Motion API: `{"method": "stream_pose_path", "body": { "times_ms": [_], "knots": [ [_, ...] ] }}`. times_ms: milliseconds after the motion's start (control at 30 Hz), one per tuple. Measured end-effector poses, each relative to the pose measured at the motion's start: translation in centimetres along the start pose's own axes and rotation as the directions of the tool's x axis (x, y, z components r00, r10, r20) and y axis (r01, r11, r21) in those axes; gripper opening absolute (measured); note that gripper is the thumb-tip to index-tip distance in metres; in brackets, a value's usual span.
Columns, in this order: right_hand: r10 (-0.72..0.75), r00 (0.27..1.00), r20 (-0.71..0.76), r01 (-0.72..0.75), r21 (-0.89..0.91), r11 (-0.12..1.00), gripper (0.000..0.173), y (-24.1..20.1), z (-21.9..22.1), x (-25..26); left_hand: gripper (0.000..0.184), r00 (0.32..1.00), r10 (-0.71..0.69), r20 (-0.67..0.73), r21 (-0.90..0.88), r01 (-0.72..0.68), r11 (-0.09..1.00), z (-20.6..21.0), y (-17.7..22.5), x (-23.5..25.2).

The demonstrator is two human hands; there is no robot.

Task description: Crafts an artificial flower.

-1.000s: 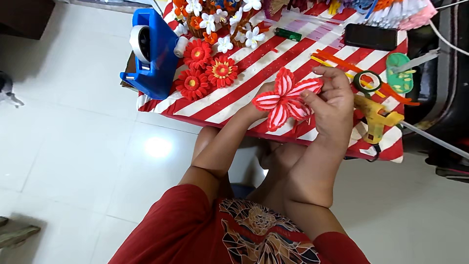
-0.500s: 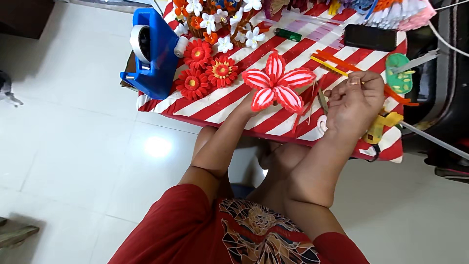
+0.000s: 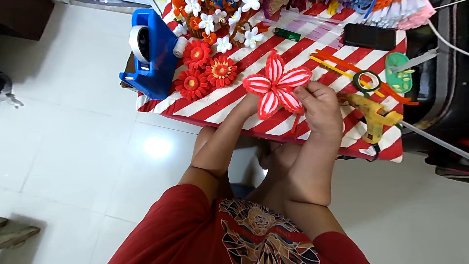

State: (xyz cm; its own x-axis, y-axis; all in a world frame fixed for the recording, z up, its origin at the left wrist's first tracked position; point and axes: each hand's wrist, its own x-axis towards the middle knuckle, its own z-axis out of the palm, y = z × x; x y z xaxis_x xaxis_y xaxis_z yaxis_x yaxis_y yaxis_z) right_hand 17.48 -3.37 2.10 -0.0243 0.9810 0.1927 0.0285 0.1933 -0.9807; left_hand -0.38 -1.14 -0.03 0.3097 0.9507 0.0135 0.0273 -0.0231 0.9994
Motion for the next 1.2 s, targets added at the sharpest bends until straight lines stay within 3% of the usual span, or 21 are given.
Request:
{"method": "stream_pose_path", "body": {
  "times_ms": [67, 200, 333, 433, 500, 667, 767, 867, 1000, 1067, 1133, 1200],
  "knots": [
    [-0.001, 1.000, -0.009, 0.001, -0.005, 1.000, 0.012, 0.1, 0.2, 0.1, 0.021, 1.000, -0.004, 0.010, 0.010, 0.004, 1.000, 0.1, 0.0, 0.1],
    [-0.040, 0.998, -0.056, 0.039, -0.016, 0.999, 0.018, 0.3, -1.0, 0.2, 0.018, 0.999, 0.042, -0.029, -0.135, -0.046, 0.990, 0.1, -0.1, 0.1],
    [-0.067, 0.976, -0.205, 0.096, 0.134, 0.986, 0.029, -0.1, -2.2, 0.0, 0.017, 0.980, 0.177, -0.094, -0.139, -0.189, 0.972, -0.4, -2.9, 1.1],
    [-0.091, 0.914, -0.395, 0.204, 0.253, 0.946, 0.037, -1.0, -2.7, -0.2, 0.018, 0.990, 0.098, -0.100, -0.419, -0.132, 0.898, -0.4, -5.1, 2.2],
    [-0.109, 0.878, -0.466, 0.263, 0.279, 0.923, 0.041, -1.4, -3.2, -0.6, 0.022, 0.997, 0.034, -0.075, -0.584, -0.072, 0.808, -0.1, -4.6, 2.5],
    [-0.136, 0.782, -0.608, 0.354, 0.254, 0.900, 0.049, -1.8, -3.9, -0.8, 0.031, 1.000, 0.003, -0.015, -0.653, -0.012, 0.758, -0.2, -3.1, 2.8],
    [-0.124, 0.759, -0.639, 0.358, 0.251, 0.899, 0.049, -1.8, -3.5, -0.6, 0.025, 0.997, 0.038, -0.070, -0.609, -0.073, 0.790, -0.1, -4.3, 2.6],
    [-0.124, 0.759, -0.639, 0.356, 0.248, 0.901, 0.049, -1.6, -3.2, -0.4, 0.017, 0.986, 0.100, -0.135, -0.391, -0.146, 0.909, -0.1, -3.9, 1.8],
    [-0.157, 0.772, -0.616, 0.342, 0.194, 0.920, 0.051, -1.5, -3.0, -0.5, 0.013, 0.979, 0.153, -0.138, -0.241, -0.183, 0.953, 0.2, -2.6, 1.1],
    [-0.201, 0.774, -0.600, 0.353, 0.145, 0.924, 0.051, -1.5, -2.8, -0.5, 0.019, 0.974, 0.201, -0.101, -0.125, -0.213, 0.969, 0.3, -4.7, 2.1],
    [-0.232, 0.785, -0.574, 0.354, 0.109, 0.929, 0.045, -1.3, -2.8, -0.3, 0.023, 0.976, 0.208, -0.068, -0.004, -0.209, 0.978, 0.3, -5.4, 2.2],
    [-0.240, 0.854, -0.461, 0.287, 0.034, 0.957, 0.027, -0.6, -3.2, -0.4, 0.021, 0.990, 0.111, -0.084, -0.037, -0.114, 0.993, 0.3, -3.4, 1.4]
  ]
}}
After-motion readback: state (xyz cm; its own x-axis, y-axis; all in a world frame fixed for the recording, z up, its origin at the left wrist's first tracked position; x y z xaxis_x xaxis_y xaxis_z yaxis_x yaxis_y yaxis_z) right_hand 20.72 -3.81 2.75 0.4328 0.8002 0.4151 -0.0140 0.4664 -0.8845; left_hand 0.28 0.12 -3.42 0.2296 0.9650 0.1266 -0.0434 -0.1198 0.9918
